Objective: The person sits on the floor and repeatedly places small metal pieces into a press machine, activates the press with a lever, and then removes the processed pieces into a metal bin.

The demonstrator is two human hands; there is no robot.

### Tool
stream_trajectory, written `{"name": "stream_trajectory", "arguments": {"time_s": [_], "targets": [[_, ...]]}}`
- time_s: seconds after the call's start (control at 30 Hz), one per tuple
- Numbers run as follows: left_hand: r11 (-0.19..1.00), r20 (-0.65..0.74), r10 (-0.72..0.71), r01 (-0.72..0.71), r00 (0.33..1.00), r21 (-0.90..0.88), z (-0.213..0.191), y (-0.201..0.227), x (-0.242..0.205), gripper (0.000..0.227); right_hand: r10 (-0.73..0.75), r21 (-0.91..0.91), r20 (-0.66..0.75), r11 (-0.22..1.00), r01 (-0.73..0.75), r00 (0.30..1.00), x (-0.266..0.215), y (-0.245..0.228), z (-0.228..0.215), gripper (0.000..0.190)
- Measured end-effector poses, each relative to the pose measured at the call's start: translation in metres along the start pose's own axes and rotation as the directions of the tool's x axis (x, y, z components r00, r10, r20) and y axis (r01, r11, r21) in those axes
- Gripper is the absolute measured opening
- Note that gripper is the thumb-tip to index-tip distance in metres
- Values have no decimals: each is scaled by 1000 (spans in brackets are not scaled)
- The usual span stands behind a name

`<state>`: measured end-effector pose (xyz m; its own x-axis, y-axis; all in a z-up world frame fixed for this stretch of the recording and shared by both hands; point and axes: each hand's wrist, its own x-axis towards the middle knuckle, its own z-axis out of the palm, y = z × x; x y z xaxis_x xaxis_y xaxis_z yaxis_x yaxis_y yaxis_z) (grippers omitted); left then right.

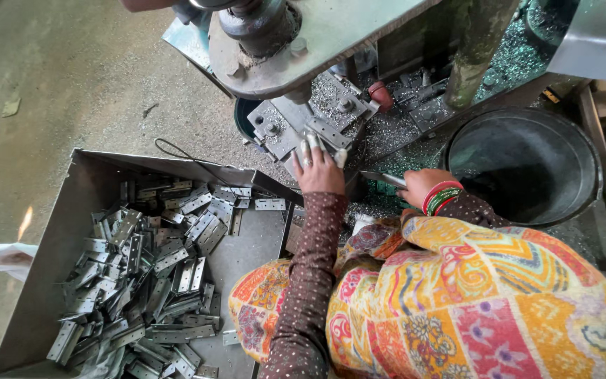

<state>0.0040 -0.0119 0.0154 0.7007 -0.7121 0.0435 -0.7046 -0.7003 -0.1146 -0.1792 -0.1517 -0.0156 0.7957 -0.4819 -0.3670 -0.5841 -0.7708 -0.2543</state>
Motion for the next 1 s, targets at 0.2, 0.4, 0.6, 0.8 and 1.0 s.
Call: {"name": "stream_trajectory", "arguments": {"time_s": [0.2,0.4,0.6,0.8,1.0], "targets": [[999,-11,-37,37,999,-20,-8,-10,20,37,-9,-11,-36,1000,9,999,9,14,23,37],[998,-120,-10,1,993,-69,-8,-8,11,42,-16,187,34,982,9,999,18,47,92,40],[999,-119,1,-6,993,-37,-4,-11,8,36,-64,209,21,976,58,998,31,50,97,42],[996,-12,-36,35,999,-80,2,-16,32,33,-8,25,17,1000,7,1000,27,32,51,40],[997,-58,-24,20,998,-72,-3,-22,31,32,-14,194,-33,981,20,999,5,36,71,39]]}}
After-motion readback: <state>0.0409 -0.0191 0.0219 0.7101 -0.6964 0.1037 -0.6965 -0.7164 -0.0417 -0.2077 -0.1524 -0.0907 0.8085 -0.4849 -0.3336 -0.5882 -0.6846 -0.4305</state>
